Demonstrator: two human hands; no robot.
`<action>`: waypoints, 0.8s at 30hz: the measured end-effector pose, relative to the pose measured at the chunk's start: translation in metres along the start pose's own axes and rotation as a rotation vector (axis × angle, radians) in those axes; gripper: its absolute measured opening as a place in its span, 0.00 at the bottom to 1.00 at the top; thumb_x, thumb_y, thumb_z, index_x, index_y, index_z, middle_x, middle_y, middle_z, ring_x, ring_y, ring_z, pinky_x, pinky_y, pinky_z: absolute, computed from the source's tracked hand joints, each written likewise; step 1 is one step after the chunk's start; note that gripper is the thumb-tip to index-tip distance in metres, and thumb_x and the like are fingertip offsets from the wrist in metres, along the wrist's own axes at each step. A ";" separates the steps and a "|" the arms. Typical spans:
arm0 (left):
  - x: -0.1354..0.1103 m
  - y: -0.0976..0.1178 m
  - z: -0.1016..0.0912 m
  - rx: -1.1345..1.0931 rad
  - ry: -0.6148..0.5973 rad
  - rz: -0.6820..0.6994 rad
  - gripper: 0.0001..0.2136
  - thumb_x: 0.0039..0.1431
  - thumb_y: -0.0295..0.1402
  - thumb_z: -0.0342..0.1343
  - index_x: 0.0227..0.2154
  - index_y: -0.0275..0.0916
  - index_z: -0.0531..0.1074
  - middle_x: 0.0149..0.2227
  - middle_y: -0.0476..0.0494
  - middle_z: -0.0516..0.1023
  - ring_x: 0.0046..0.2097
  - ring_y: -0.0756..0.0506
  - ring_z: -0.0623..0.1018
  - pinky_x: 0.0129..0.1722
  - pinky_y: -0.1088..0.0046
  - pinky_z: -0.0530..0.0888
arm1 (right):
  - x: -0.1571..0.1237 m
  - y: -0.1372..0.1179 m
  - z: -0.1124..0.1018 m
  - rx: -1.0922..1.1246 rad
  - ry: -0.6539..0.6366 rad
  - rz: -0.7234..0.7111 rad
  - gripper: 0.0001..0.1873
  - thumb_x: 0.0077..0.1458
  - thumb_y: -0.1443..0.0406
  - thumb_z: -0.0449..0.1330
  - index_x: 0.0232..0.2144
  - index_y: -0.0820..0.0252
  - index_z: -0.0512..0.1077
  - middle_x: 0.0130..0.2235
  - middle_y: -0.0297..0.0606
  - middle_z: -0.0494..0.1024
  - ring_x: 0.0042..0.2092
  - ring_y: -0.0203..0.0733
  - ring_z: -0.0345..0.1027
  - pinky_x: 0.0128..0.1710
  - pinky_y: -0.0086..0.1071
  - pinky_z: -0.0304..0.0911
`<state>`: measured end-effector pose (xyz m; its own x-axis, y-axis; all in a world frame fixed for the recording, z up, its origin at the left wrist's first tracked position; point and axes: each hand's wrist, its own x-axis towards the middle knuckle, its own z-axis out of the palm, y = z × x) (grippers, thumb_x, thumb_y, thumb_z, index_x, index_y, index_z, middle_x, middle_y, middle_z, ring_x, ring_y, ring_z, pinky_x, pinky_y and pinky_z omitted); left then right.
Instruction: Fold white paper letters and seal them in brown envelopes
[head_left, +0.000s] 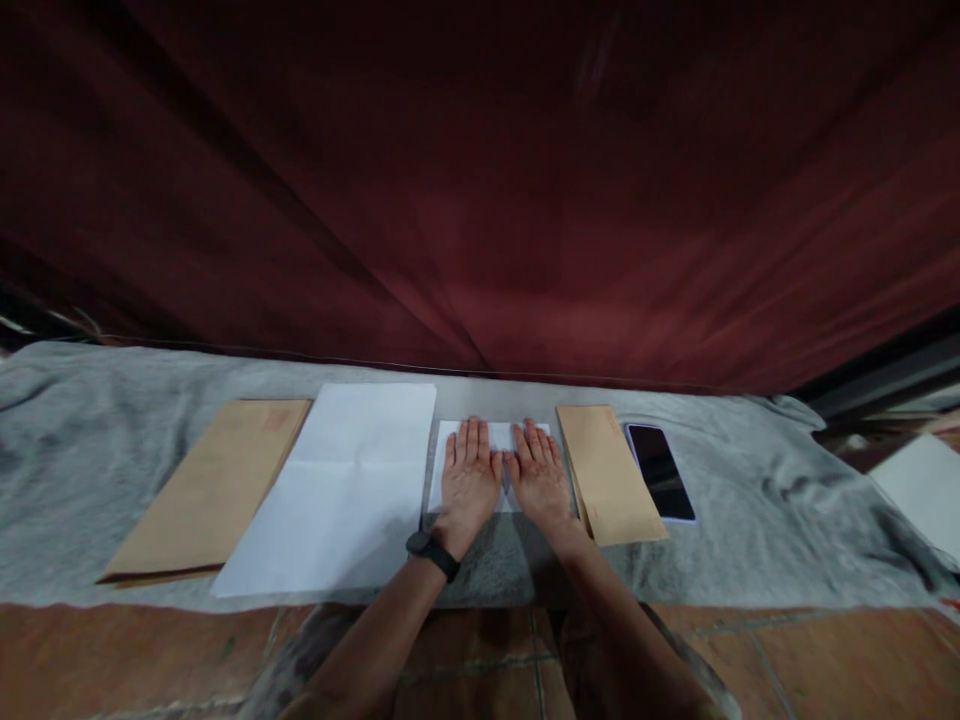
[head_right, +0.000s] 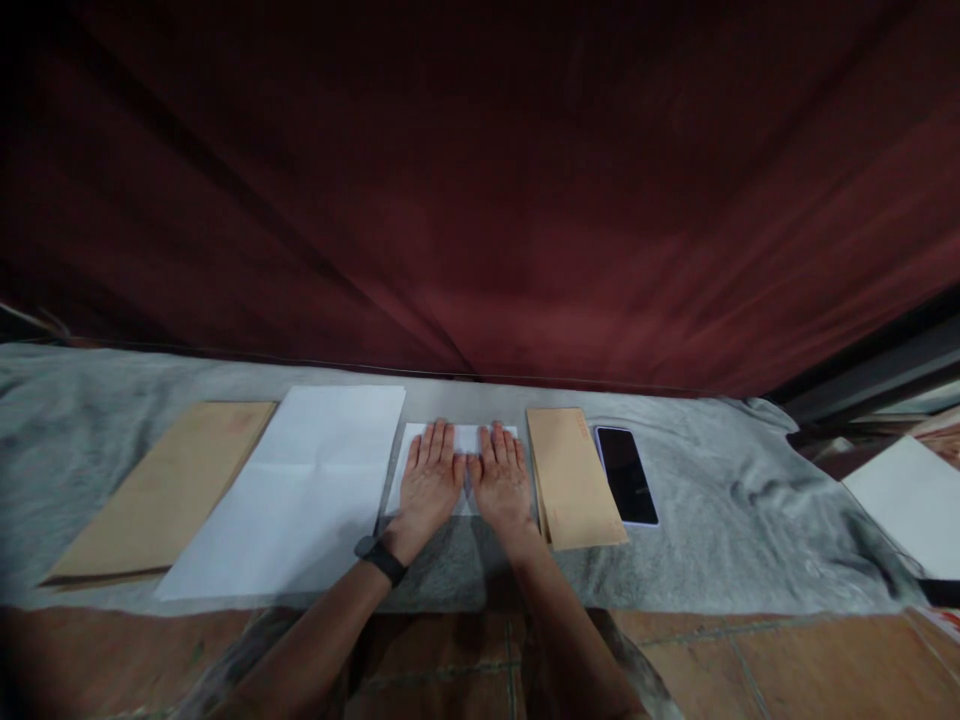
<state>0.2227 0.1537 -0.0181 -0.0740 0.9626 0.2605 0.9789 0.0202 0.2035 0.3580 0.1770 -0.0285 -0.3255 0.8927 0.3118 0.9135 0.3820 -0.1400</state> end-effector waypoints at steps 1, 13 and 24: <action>-0.001 -0.001 0.000 0.003 0.007 -0.009 0.28 0.70 0.36 0.40 0.68 0.27 0.55 0.71 0.30 0.55 0.73 0.38 0.52 0.70 0.52 0.54 | 0.000 0.000 0.000 0.002 0.004 -0.002 0.28 0.71 0.59 0.47 0.68 0.64 0.59 0.70 0.51 0.58 0.70 0.53 0.52 0.67 0.48 0.48; -0.016 -0.012 -0.011 0.033 0.018 -0.028 0.30 0.70 0.39 0.41 0.68 0.22 0.54 0.70 0.23 0.54 0.73 0.33 0.51 0.69 0.47 0.55 | -0.004 0.002 -0.005 0.003 0.011 0.002 0.28 0.71 0.59 0.47 0.68 0.63 0.58 0.70 0.50 0.58 0.70 0.53 0.51 0.68 0.48 0.49; -0.031 -0.023 -0.011 -0.008 0.031 -0.002 0.30 0.71 0.38 0.41 0.68 0.22 0.52 0.70 0.24 0.54 0.73 0.34 0.50 0.69 0.48 0.57 | -0.005 0.003 -0.007 0.005 0.007 -0.014 0.28 0.71 0.59 0.46 0.69 0.63 0.57 0.70 0.50 0.58 0.70 0.52 0.50 0.67 0.49 0.50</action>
<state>0.2005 0.1207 -0.0201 -0.0820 0.9538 0.2889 0.9771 0.0199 0.2119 0.3640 0.1715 -0.0238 -0.3367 0.8854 0.3205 0.9075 0.3959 -0.1405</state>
